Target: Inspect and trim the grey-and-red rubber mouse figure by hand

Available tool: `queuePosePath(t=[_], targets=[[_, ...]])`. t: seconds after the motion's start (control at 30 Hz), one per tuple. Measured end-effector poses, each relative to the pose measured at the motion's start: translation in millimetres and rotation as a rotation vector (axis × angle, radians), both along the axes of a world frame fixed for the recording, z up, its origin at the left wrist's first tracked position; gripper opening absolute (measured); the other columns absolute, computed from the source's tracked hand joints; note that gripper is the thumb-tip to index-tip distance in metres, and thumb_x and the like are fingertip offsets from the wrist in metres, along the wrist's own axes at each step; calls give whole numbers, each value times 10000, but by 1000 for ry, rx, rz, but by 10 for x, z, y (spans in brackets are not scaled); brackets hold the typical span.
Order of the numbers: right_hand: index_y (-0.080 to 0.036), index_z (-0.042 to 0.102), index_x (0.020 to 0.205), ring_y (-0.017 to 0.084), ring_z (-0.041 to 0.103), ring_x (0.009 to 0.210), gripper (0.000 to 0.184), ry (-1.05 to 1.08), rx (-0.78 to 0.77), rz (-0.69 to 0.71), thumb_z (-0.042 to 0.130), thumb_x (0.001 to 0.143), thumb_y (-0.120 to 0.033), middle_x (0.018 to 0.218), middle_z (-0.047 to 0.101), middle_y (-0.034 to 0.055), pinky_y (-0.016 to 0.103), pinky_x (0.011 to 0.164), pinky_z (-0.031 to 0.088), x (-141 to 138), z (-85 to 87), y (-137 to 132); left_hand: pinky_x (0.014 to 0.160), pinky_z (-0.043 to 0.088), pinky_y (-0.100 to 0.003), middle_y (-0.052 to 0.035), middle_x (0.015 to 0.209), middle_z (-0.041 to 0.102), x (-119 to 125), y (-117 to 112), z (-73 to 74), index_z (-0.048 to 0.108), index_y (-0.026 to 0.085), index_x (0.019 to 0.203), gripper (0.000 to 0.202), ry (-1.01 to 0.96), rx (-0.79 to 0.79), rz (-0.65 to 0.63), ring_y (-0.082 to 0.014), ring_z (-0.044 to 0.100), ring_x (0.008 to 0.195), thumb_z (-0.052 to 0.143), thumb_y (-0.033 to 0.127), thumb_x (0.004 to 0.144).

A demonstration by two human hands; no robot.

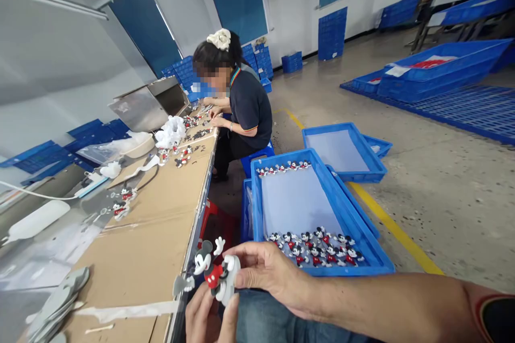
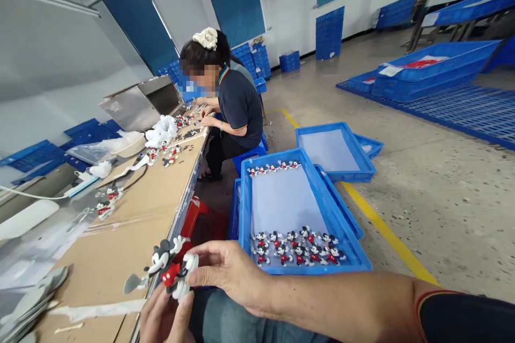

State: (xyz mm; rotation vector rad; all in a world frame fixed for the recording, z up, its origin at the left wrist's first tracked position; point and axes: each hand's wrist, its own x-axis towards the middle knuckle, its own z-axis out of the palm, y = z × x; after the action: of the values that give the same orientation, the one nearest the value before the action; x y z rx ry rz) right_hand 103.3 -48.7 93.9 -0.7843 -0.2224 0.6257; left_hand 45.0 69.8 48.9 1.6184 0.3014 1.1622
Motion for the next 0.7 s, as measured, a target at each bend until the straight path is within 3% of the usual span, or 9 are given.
queuePosePath(t=[0.17,0.3,0.5,0.7], targets=[[-149,718,1018,147,658,900,496,24,18,24,898,567,-254,956,732,49,300,914,468,30,-41,3,732,592,-244,4,924,721,49,-35,-16,759,236,870,257,-141,-81,-86,-170,685,825,850,252,631],[-152,708,1040,153,659,909,519,33,36,11,895,569,-263,992,726,57,310,918,464,55,-67,10,810,571,-214,33,1007,712,55,-42,-55,748,263,993,358,-113,-151,-130,-146,680,891,824,155,661],[-164,669,1040,175,658,981,473,60,73,-119,877,623,-244,1037,725,63,324,947,460,95,-115,26,874,525,-155,20,1014,752,169,-94,25,734,233,1045,443,65,-484,-156,-124,686,933,870,261,625],[-143,630,1010,220,637,1033,485,117,14,-252,883,618,-278,1016,710,77,389,1003,430,130,-107,16,1008,483,-282,-19,954,769,313,-174,138,755,190,949,544,198,-741,-199,-185,686,986,934,368,467]])
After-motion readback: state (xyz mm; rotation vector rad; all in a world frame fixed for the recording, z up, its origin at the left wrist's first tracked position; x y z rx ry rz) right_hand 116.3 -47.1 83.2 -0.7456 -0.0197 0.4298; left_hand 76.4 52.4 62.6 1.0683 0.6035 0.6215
